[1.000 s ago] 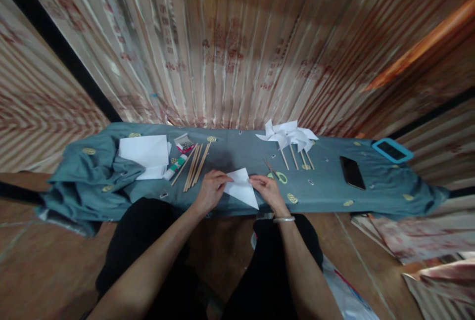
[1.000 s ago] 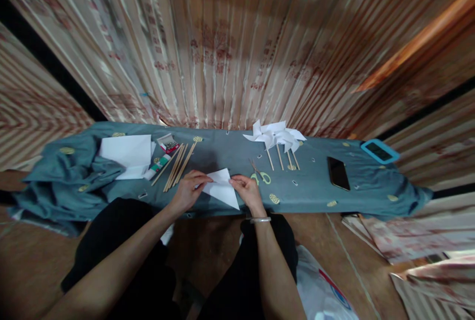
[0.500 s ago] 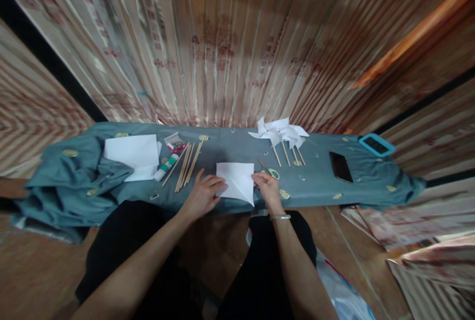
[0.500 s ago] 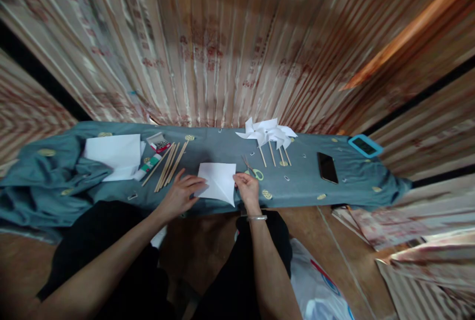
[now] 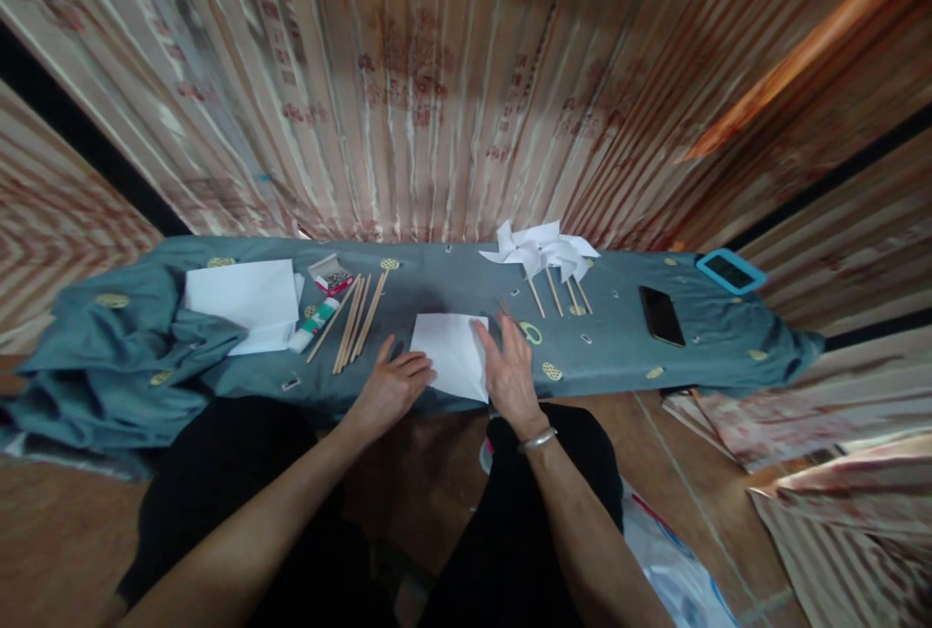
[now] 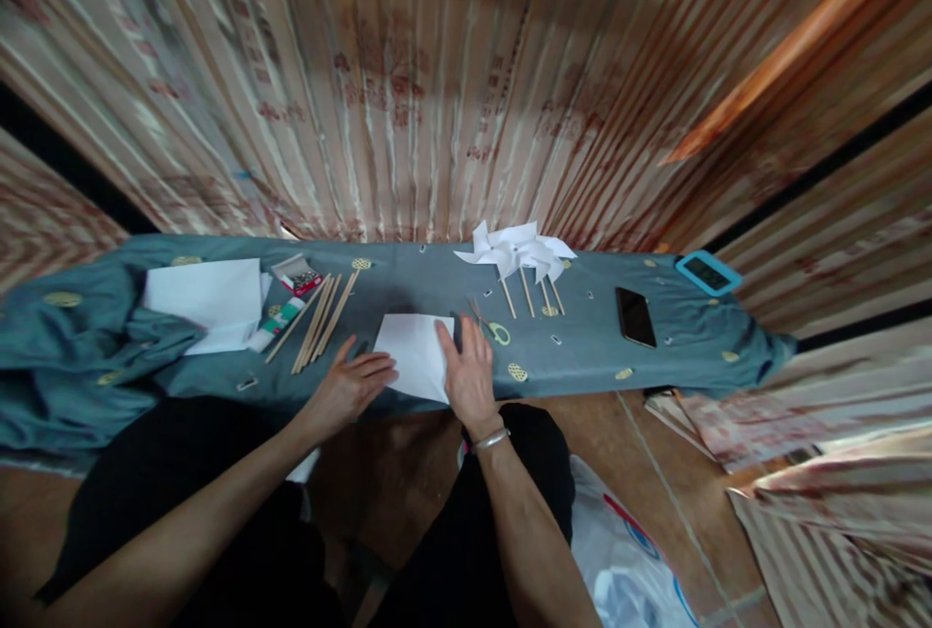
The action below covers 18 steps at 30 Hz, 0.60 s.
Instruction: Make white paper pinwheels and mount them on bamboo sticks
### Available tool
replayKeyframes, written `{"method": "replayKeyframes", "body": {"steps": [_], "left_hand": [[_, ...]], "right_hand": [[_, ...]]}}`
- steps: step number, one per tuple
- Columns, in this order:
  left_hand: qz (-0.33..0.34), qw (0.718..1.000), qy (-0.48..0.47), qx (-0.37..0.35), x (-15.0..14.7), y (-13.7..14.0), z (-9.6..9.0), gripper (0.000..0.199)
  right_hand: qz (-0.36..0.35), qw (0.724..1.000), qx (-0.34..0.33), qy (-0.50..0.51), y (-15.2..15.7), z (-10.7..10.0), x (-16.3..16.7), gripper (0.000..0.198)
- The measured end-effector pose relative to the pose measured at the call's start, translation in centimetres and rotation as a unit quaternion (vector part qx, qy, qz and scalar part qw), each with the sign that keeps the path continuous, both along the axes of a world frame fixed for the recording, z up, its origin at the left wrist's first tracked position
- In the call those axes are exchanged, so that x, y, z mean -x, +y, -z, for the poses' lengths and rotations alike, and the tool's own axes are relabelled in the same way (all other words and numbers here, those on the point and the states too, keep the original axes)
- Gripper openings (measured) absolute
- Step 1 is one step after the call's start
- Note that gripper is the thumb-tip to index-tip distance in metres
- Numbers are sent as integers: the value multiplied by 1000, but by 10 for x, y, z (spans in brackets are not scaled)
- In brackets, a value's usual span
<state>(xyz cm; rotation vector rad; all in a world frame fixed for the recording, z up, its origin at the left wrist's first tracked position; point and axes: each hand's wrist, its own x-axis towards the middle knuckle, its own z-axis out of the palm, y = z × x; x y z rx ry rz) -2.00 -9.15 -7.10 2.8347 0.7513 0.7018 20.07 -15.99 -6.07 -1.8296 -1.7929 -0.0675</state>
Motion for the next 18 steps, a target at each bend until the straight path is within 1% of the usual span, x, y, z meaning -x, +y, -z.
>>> {"method": "replayKeyframes", "body": {"steps": [2,4,9,15,18], "left_hand": [[0,1000,7,8,4,0,0,25],[-1,1000,14,15,8,0,0,25],[-15,1000,18,20,16,0,4,26],[-19,999,27,41,21,-4,2,28],[-7,999,31,36,22,-5,0,27]], "right_hand": [[-44,995,19,-87,-4,0,2,58],[-76,989,37,-118,-7,2,3,56],[-116,983,62,-124,-15,4,2,51],[-151,980,53,-121,-22,-2,4,50],[-167,978,48,-113,-24,-3,4,45]]}}
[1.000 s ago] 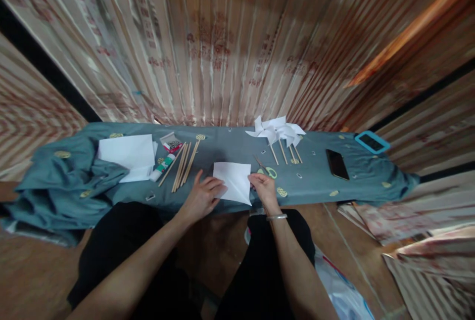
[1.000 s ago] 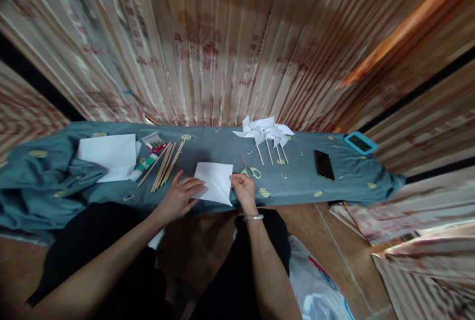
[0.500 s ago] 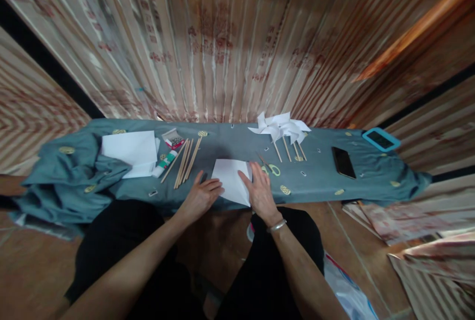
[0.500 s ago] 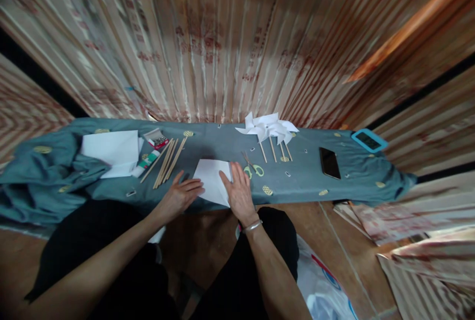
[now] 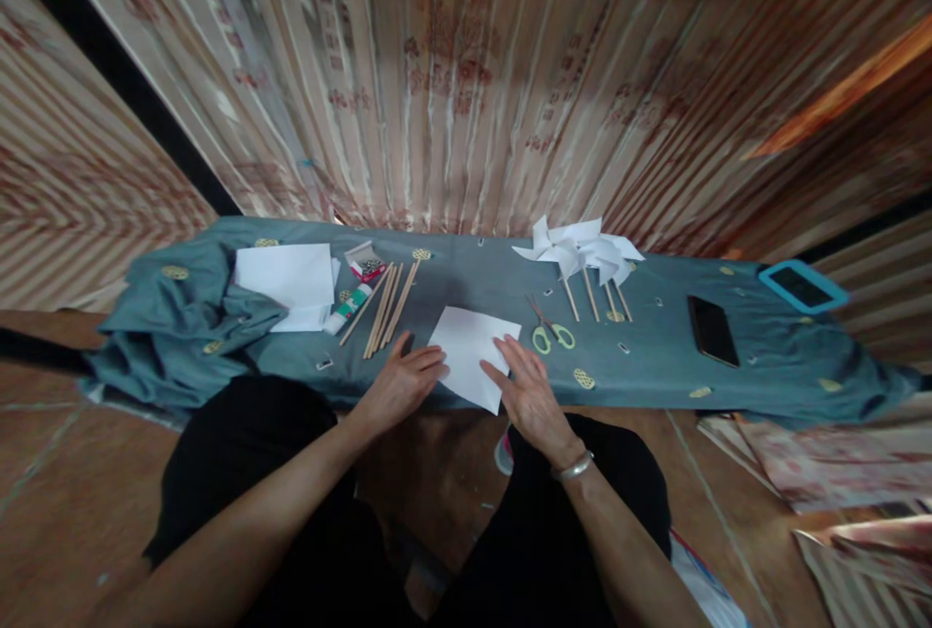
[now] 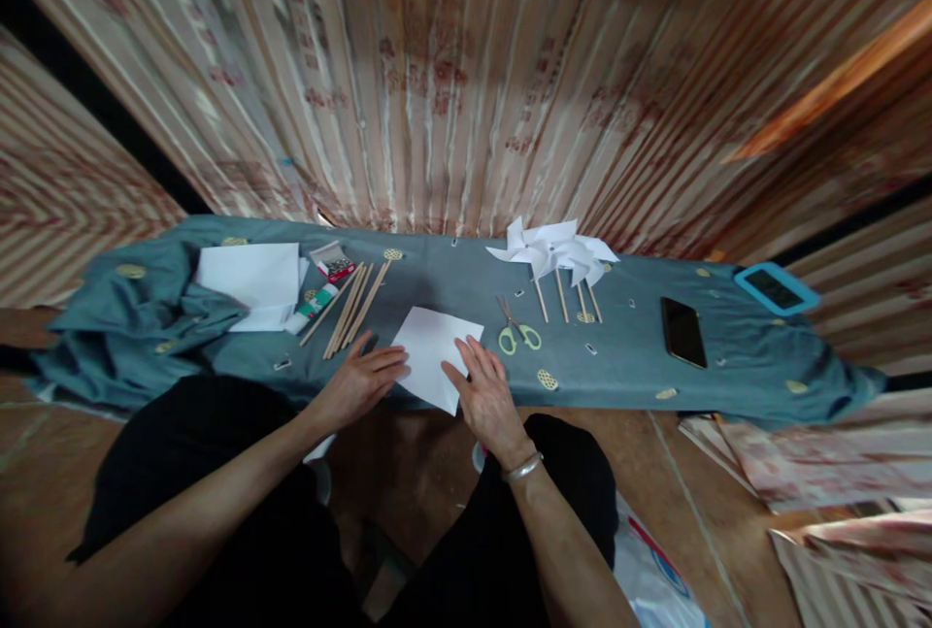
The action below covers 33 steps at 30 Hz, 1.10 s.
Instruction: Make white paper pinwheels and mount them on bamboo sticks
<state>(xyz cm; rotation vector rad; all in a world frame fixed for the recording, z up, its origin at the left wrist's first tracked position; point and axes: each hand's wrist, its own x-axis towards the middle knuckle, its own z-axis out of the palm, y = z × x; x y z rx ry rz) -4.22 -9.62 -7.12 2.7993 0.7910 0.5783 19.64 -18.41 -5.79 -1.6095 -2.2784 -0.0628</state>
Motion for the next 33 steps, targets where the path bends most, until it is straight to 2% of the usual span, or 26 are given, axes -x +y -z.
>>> {"method": "replayKeyframes", "body": {"steps": [4,8,11,15,20,25,28,33], "left_hand": [[-1,1000,-11,2,2,0,1,26],[-5,1000,-19,22,4,-2,-2,26],[-14,999,-17,37,4,-4,-5,20],[-27,998,-21,44,2,-3,-7,26],[-32,999,-19,39,3,2,-8,28],[-23,998,-16,48,7,3,-8,26],[-15,999,-12,41,9,3,-7,24],[-4,999,7,45,10,0,-4,20]], "right_hand": [[-12,999,-2,50,-1,2,-3,36],[-1,987,44,155,3,5,-6,29],[30,964,83,252,14,4,-3,22],[73,927,88,357,32,0,2,19],[94,892,125,423,42,-7,5,22],[59,904,176,386,41,-5,-3,22],[18,929,179,325,36,0,-6,40],[2,965,176,193,27,3,2,53]]}}
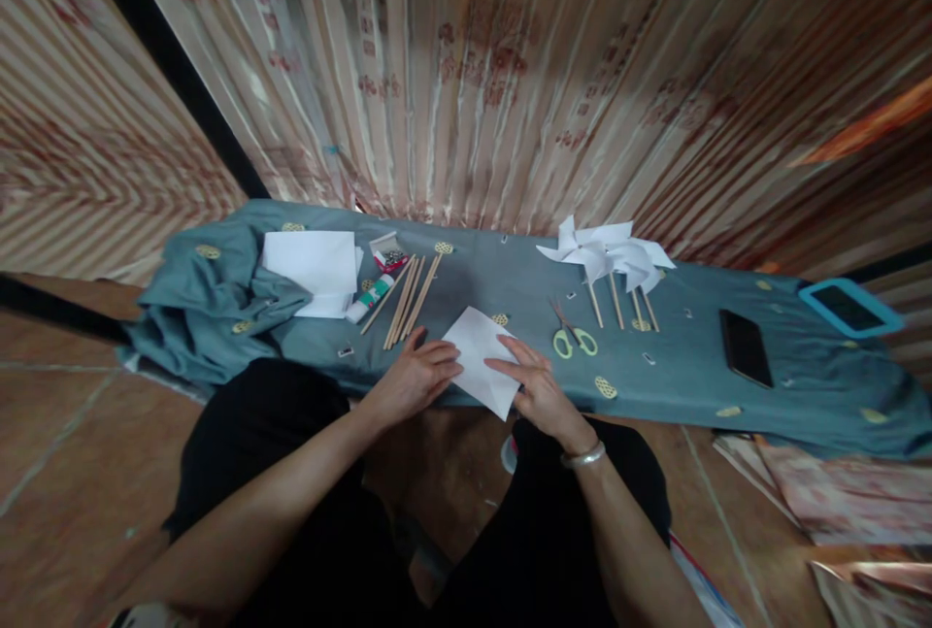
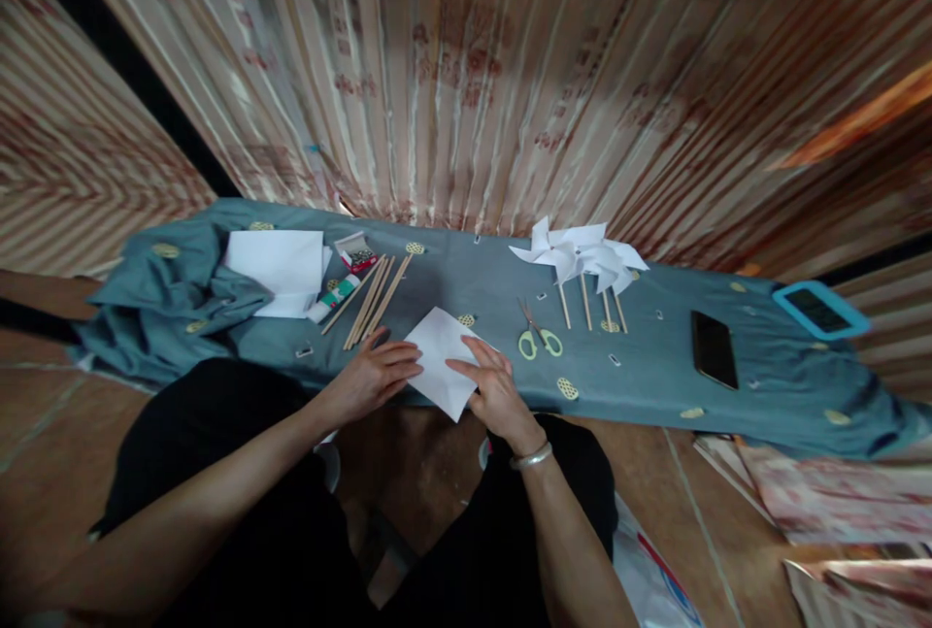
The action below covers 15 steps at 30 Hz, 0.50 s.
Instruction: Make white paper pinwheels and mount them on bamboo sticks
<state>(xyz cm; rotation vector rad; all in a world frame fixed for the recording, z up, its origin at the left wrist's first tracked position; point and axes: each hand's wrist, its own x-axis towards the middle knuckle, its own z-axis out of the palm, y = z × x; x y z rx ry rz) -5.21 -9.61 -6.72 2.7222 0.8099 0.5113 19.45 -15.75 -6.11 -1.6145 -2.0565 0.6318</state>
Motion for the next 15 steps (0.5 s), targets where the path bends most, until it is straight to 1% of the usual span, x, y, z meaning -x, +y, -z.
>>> {"method": "replayKeyframes", "body": {"steps": [2,3,5,7,9,12,15], "left_hand": [[-2,1000,-8,16,0,0,-1,21],[-4,1000,-13,27,0,0,-1,22],[-11,998,-24,51,-1,0,-3,26],[-27,996,-34,75,-1,1,-6,28],[-55,994,-37,89,-2,1,-8,29],[-96,991,-24,93,-4,1,-10,30],[-119,988,-14,99,-4,2,-13,26]], "right_hand": [[-2,1000,2,-11,0,-1,2,51],[-3,1000,2,0,1,-1,2,44],[0,999,3,51,5,-2,0,28],[17,993,9,113,9,-3,-3,22],[51,987,30,152,13,-3,-4,24],[104,978,67,166,18,-2,-5,29],[135,973,64,177,21,1,-5,31]]}}
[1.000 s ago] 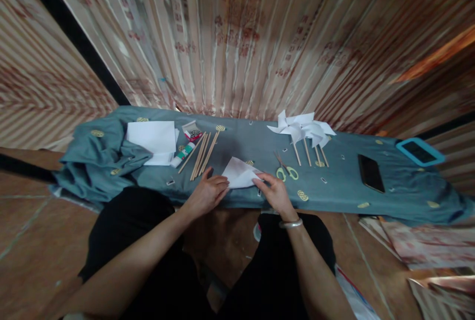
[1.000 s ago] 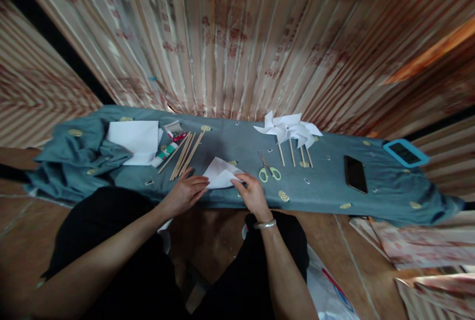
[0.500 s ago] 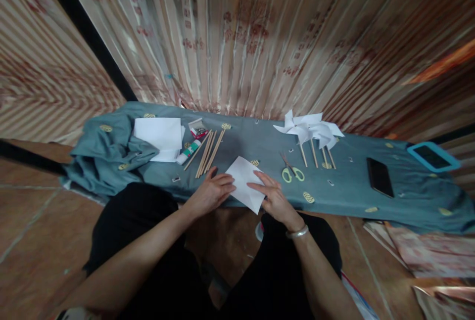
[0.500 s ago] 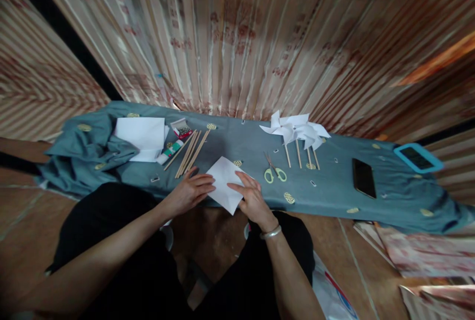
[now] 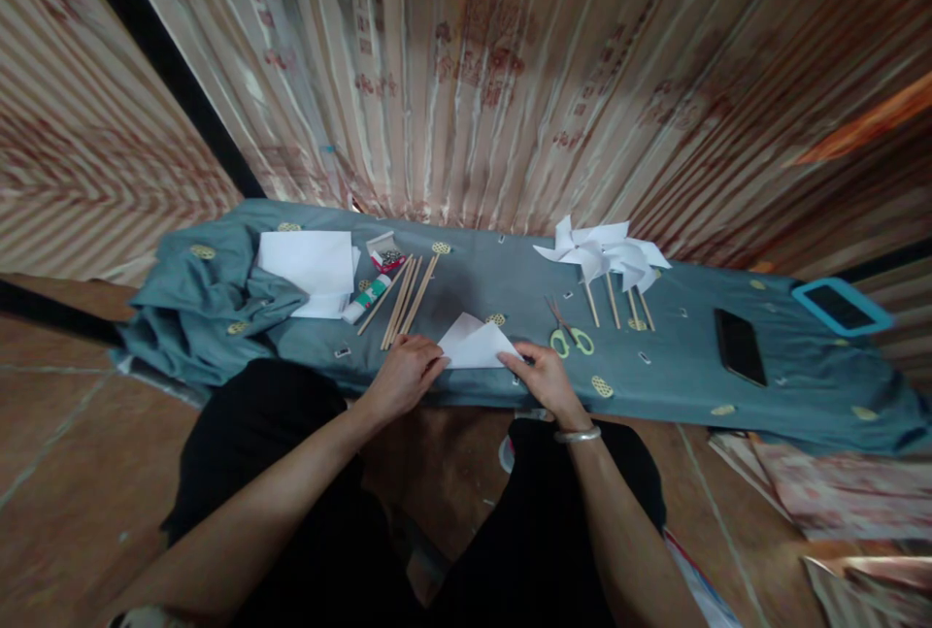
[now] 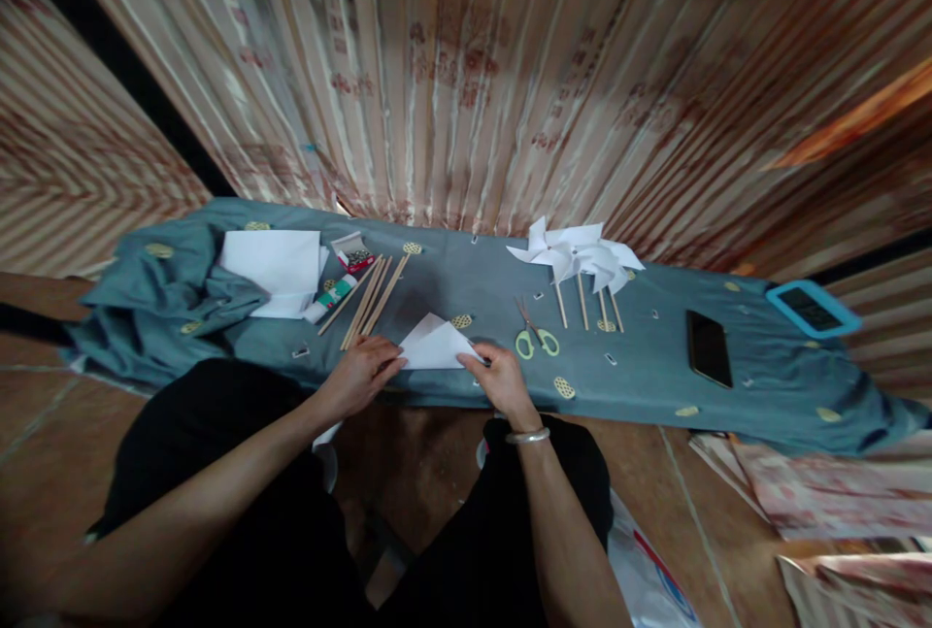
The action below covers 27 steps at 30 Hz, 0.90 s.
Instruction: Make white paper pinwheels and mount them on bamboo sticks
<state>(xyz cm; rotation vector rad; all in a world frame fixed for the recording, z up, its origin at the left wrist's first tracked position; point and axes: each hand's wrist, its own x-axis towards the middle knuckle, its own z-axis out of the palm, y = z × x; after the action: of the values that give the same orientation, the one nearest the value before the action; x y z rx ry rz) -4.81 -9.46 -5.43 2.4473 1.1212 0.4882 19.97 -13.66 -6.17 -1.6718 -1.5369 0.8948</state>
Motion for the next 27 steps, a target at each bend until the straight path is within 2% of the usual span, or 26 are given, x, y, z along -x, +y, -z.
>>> {"method": "replayKeyframes", "body": {"steps": [6,8,10,12,15,18,21,27], "left_hand": [[-17,999,27,-17,4,2,-3,26],[-32,998,24,-51,4,2,-4,20],[-34,994,8,-108,2,1,-4,27],[2,986,3,-165,-3,-4,-3,39],[85,974,34,-205,-14,-17,5,42],[115,972,66,-195,-24,-29,16,45],[116,975,83,-170,-29,-35,25,54],[110,978,95,-149,-30,-32,29,62]], "right_hand": [[46,998,-32,6,6,6,2,32],[50,998,-38,-3,8,7,3,30],[55,998,-38,-16,10,7,5,29],[57,997,-36,-28,12,7,7,28],[53,997,-42,-48,15,8,10,26],[52,995,-55,-70,18,9,12,25],[55,992,-63,-93,20,9,15,25],[80,987,-52,-131,22,6,21,23]]}}
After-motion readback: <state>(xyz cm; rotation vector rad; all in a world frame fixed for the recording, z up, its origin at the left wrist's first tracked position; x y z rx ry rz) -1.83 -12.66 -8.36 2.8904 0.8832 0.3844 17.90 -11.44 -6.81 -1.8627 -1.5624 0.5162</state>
